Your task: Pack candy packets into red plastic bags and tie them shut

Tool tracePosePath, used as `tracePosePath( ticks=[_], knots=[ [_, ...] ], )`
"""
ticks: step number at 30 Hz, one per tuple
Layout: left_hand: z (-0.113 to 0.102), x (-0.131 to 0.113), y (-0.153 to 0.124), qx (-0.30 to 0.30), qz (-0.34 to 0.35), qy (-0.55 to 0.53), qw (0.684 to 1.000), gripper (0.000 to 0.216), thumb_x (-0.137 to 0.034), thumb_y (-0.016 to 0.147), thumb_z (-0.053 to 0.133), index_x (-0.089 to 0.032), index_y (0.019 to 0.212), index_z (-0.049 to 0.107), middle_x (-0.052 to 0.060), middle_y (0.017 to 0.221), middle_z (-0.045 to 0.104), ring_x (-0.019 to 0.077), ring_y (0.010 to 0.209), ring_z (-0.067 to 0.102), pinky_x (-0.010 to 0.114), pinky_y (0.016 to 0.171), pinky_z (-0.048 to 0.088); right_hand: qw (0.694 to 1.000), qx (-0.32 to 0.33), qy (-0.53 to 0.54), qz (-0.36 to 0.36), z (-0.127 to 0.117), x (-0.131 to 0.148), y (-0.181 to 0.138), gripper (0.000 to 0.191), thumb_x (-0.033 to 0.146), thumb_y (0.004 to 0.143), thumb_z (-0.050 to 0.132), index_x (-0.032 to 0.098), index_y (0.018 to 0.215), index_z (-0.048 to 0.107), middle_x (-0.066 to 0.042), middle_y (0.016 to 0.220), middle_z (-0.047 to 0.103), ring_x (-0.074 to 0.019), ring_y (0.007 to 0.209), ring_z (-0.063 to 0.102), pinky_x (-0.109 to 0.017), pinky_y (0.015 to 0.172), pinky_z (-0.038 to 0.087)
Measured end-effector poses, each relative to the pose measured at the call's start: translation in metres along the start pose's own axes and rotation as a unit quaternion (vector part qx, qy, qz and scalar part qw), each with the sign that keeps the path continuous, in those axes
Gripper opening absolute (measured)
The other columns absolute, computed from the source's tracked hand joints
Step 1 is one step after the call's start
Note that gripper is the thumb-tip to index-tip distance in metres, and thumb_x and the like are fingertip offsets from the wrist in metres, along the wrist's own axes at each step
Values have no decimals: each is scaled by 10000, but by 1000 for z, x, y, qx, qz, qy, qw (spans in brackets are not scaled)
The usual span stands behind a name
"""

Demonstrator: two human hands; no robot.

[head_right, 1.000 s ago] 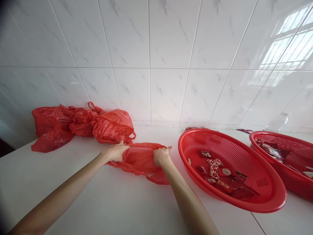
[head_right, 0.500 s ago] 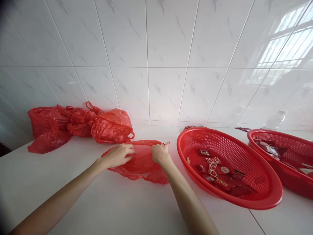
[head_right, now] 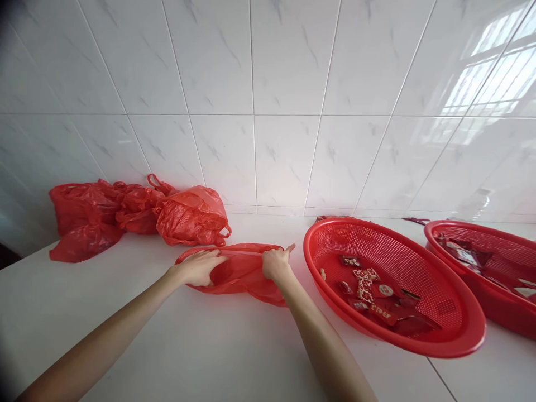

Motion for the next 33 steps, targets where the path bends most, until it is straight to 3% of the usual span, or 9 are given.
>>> tracePosePath(
  ticks=[4,8,13,16,20,27,30,33],
  knots=[
    [-1,-12,-3,23,17,-18,999,707,-261,659,677,-296,1350,530,117,1346,563,361,1267,516,454,1026,448,997,-27,55,-50,-27,3,-22,392,202,744,729,173,1132,681,-120,1119,703,-311,1097,614,-724,1092,177],
    [-5,-21,-1,31,16,-22,999,730,-237,666,659,-290,1380,515,113,1372,554,361,1297,494,460,1049,431,987,-88,105,-81,-58,-5,-49,369,331,894,571,208,1231,655,-88,1179,695,-253,1124,607,-570,1148,225],
    [-6,-23,7,30,16,-32,999,729,-241,658,664,-321,1370,532,95,1409,526,362,1341,454,487,1105,369,963,-169,194,-81,-83,-28,-77,358,367,894,557,215,1185,699,-61,1200,702,-265,1121,607,-438,1048,388],
    [-8,-23,9,14,14,-46,999,613,-226,686,620,-340,1288,598,74,1360,570,348,1307,494,469,1055,419,952,-185,230,-82,-89,-42,-88,412,389,894,555,222,1256,662,-52,1255,677,-256,1142,599,-389,978,447],
    [-12,-32,10,-13,47,-62,997,445,-265,773,561,-308,1207,648,66,1301,616,313,1214,574,410,971,471,947,-183,251,-78,-90,-55,-98,455,434,884,568,273,1306,623,-32,1278,662,-260,1182,569,-383,933,470],
    [-11,-53,12,-19,99,-70,992,343,-321,833,532,-268,1142,672,82,1164,659,295,1069,626,387,861,494,952,-170,245,-74,-88,-62,-105,488,466,877,572,313,1341,593,-46,1298,641,-272,1200,559,-384,909,476],
    [-13,-58,12,-21,103,-81,991,351,-338,840,546,-271,1159,676,77,1181,661,292,1071,630,374,858,494,963,-122,220,-100,-81,-50,-100,470,438,871,586,308,1321,619,-68,1273,652,-269,1124,605,-354,836,489],
    [-20,-60,9,-41,104,-102,988,417,-340,863,533,-286,1264,634,63,1277,635,281,1136,612,369,912,485,975,-34,183,-123,-66,-29,-87,396,388,838,630,304,1220,693,-74,1204,677,-260,1057,632,-314,743,489]
  ],
)
Point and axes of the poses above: each hand's wrist, its own y-axis towards the middle knuckle, its own z-axis out of the palm, x = y × z, the point moved 7 cm from there along y, towards the middle knuckle
